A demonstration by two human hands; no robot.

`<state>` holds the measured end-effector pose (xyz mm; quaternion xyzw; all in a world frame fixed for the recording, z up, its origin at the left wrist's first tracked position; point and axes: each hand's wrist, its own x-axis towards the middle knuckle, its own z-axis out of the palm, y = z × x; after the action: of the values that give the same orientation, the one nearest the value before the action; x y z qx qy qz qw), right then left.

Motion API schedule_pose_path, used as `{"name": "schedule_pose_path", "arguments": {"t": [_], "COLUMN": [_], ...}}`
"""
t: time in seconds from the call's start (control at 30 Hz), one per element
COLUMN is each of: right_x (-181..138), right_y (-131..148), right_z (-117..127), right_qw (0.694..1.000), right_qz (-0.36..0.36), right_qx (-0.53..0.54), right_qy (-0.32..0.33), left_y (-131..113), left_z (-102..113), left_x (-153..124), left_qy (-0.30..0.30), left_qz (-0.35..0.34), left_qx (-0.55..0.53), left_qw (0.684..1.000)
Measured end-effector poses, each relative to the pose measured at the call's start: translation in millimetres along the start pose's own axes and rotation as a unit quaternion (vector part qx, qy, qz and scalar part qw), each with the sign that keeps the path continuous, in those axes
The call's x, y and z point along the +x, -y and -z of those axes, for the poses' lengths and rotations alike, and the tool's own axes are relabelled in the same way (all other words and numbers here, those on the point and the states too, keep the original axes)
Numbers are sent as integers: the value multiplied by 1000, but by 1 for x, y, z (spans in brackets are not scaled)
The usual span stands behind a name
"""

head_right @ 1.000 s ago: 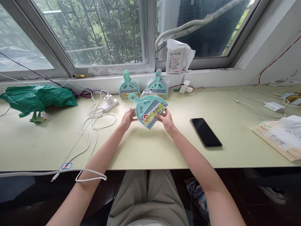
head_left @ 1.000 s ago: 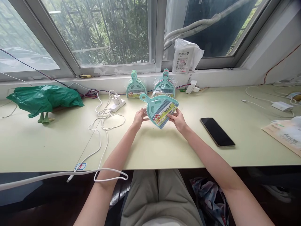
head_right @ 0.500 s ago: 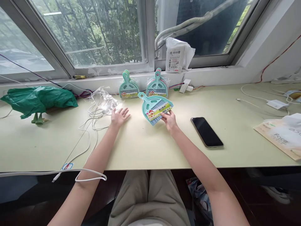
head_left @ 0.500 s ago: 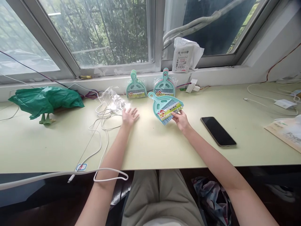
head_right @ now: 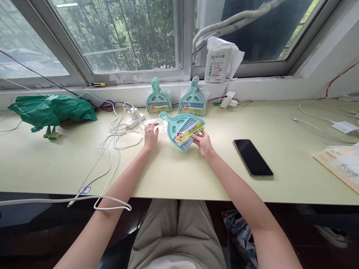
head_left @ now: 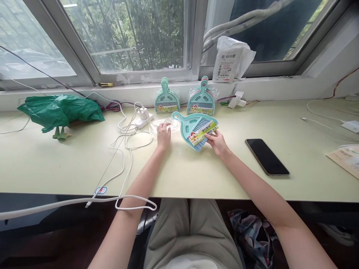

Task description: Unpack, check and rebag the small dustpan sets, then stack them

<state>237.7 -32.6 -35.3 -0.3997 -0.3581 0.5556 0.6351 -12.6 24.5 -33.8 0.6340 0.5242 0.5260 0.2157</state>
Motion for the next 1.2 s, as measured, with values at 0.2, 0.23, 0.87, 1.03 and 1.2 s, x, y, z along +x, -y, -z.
{"name": "schedule_pose_path", "arguments": {"t": [0.2,0.23,0.87,1.03,1.2], "right_x": [4,4,6,5,6], "right_y": [4,3,6,7,7], "right_z": [9,10,13,11,13], "right_qw": [999,999,995,993,992], "right_qz": [14,14,12,4,3], "right_qx": [22,21,35,39,40], "right_qy": [-37,-41,-95,-111,-117], "left_y": [9,10,-30,-32,-23], "left_z": [11,11,83,83,26], "left_x": [-1,-1,18,22,6], "left_qy": [131,154,-245,-246,82], "left_qz": [-26,-33,-90,-96,-127], "left_qx": [236,243,178,195,261], "left_qw": [962,957,949,945,953]}}
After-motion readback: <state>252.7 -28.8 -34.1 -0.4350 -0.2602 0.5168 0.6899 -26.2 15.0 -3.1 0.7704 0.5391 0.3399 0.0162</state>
